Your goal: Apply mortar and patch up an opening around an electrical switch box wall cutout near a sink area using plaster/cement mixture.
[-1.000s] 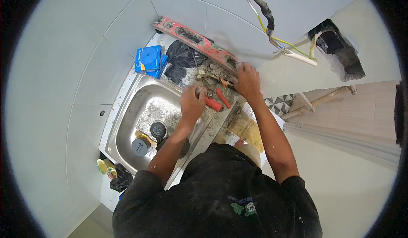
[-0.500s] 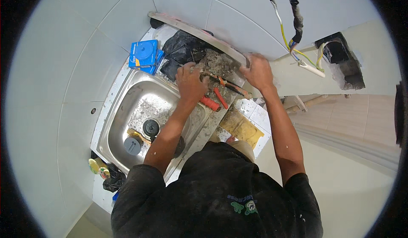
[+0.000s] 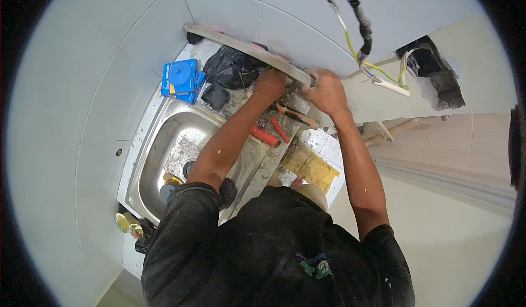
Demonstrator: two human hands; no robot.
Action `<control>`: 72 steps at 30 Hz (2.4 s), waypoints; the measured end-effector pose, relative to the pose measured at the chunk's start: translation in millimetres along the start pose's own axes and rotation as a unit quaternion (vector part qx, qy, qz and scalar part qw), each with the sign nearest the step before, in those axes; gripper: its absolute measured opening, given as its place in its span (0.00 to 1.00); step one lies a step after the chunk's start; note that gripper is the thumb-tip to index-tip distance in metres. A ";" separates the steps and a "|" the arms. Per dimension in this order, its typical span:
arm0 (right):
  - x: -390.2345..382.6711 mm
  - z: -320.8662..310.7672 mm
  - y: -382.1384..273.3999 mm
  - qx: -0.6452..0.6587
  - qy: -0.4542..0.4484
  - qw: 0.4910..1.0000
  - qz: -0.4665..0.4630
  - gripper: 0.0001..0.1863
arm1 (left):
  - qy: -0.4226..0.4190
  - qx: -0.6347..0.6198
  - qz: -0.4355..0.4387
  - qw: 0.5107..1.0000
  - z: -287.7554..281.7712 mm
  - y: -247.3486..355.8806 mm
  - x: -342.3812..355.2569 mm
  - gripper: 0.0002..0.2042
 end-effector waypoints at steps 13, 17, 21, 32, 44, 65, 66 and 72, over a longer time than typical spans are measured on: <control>-17.2 51.4 25.4 0.036 -0.008 0.999 -0.025 0.20 | 0.024 -0.214 -0.083 0.973 -104.2 -1.3 -59.5 0.05; -24.1 49.9 14.0 -0.001 0.022 0.999 -0.047 0.17 | 0.061 -0.196 -0.149 0.967 -117.5 -29.1 -74.4 0.03; -18.5 7.7 -0.3 -0.028 0.020 0.999 -0.032 0.19 | 0.066 -0.119 -0.162 0.977 -126.3 -49.3 -67.0 0.05; -0.9 -21.3 -12.4 -0.044 -0.072 0.991 0.100 0.21 | -0.067 -0.031 -0.008 0.997 -68.6 -52.5 -0.1 0.10; -20.2 9.1 16.2 0.007 0.162 0.980 -0.112 0.18 | -0.049 0.005 -0.027 0.998 -39.5 -58.2 10.7 0.09; -57.2 37.8 -11.6 0.298 0.035 0.953 -0.027 0.16 | 0.099 -0.436 -0.266 0.854 -149.6 10.4 -94.2 0.06; -58.8 29.7 -23.1 0.317 0.068 0.944 -0.062 0.16 | 0.100 -0.437 -0.268 0.853 -149.8 11.5 -93.8 0.06; -63.9 1.6 -35.5 0.378 0.066 0.923 0.003 0.12 | 0.093 -0.657 -0.246 0.706 -150.6 27.4 -71.2 0.06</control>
Point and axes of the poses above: each hand's wrist, its own x-axis towards the middle knuckle, its own z-axis out of the palm, y = z × x, the point moved 8 cm from there along x, towards the middle knuckle, and after that the axes turned 2 degrees about x, right-handed, at the moved point
